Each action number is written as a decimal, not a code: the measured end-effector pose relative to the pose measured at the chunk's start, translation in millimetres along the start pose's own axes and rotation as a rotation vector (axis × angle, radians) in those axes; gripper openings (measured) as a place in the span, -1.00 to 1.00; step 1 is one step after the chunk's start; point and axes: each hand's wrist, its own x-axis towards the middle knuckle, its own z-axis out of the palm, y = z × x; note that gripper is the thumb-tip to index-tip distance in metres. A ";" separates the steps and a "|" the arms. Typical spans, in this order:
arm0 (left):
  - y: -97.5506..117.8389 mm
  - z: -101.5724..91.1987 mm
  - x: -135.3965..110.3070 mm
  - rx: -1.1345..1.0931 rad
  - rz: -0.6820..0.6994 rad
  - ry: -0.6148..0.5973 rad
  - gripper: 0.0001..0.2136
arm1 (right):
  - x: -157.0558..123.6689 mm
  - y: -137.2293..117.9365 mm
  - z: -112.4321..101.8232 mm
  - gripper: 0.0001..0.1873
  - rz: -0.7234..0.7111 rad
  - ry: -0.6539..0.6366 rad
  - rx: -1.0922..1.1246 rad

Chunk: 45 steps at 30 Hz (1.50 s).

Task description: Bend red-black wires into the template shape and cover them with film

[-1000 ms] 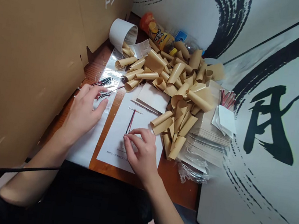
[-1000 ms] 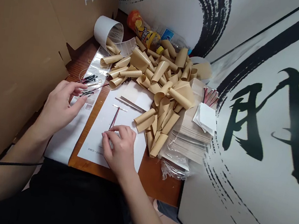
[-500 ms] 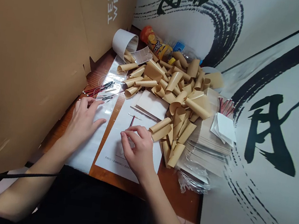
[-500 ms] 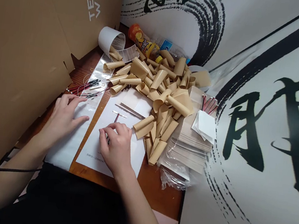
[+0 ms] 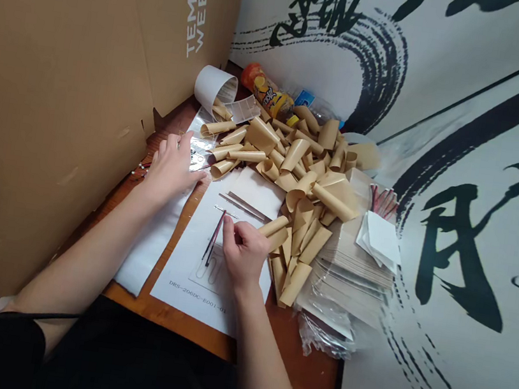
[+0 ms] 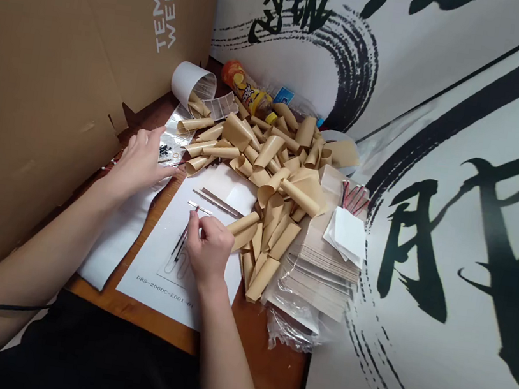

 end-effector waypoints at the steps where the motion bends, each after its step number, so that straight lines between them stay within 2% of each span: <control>1: -2.4 0.4 3.2 0.008 -0.008 -0.011 -0.15 | -0.4 1.5 -0.7 -0.48 -0.004 0.007 0.002; 3: -8.5 0.3 6.0 0.025 0.012 -0.054 -0.11 | -0.3 3.7 -1.9 -0.46 -0.014 0.011 0.009; 7: -23.8 -5.6 3.8 -0.015 0.025 -0.063 -0.29 | 1.3 6.9 -3.3 -0.44 -0.008 0.003 0.008; 10: -34.0 -13.2 1.7 0.013 0.001 -0.114 -0.19 | 1.3 7.7 -4.2 -0.45 -0.016 0.010 0.002; 13: -38.4 -19.2 0.2 0.026 0.012 -0.151 -0.27 | 0.2 6.8 -4.7 -0.45 -0.043 0.007 -0.003; 17: -33.8 -29.2 -6.5 0.046 0.025 -0.058 -0.50 | -1.5 5.2 -4.1 -0.50 -0.074 -0.025 -0.003; 19: -30.5 -37.9 -12.6 0.090 -0.031 -0.046 -0.55 | -2.1 4.7 -3.9 -0.54 -0.076 -0.030 -0.009; 21: -29.1 -47.5 -18.6 0.087 -0.130 -0.157 -0.50 | -2.6 4.3 -3.8 -0.56 -0.076 -0.022 -0.022; 25: -30.8 -57.2 -23.5 0.092 -0.238 -0.423 -0.20 | -3.4 4.0 -3.4 -0.55 -0.087 0.001 -0.047; 28: -33.5 -51.4 -23.2 0.042 -0.218 -0.452 -0.08 | -4.0 4.4 -2.0 -0.54 -0.112 0.010 -0.058; 32: -42.1 -34.2 -33.6 -0.150 -0.193 -0.326 -0.13 | -4.6 6.5 -0.1 -0.55 -0.118 0.008 -0.071; 35: -50.8 -24.9 -49.5 -0.517 -0.285 -0.290 -0.05 | -4.7 6.4 -0.2 -0.66 -0.093 0.006 -0.048; 37: -54.8 -22.8 -58.2 -0.734 -0.307 -0.393 0.02 | -4.7 3.1 -0.2 -0.75 -0.059 -0.021 -0.025; 39: -56.1 -22.8 -63.2 -0.777 -0.270 -0.453 0.02 | -4.8 -4.0 1.3 -0.81 -0.018 -0.090 -0.007; 42: -54.4 -22.3 -66.0 -0.742 -0.187 -0.416 -0.03 | -3.9 -20.5 8.1 -0.85 -0.011 -0.240 -0.012; 45: -53.0 -19.2 -69.0 -0.796 -0.135 -0.409 -0.06 | 0.3 -37.6 19.2 -0.84 -0.057 -0.387 -0.124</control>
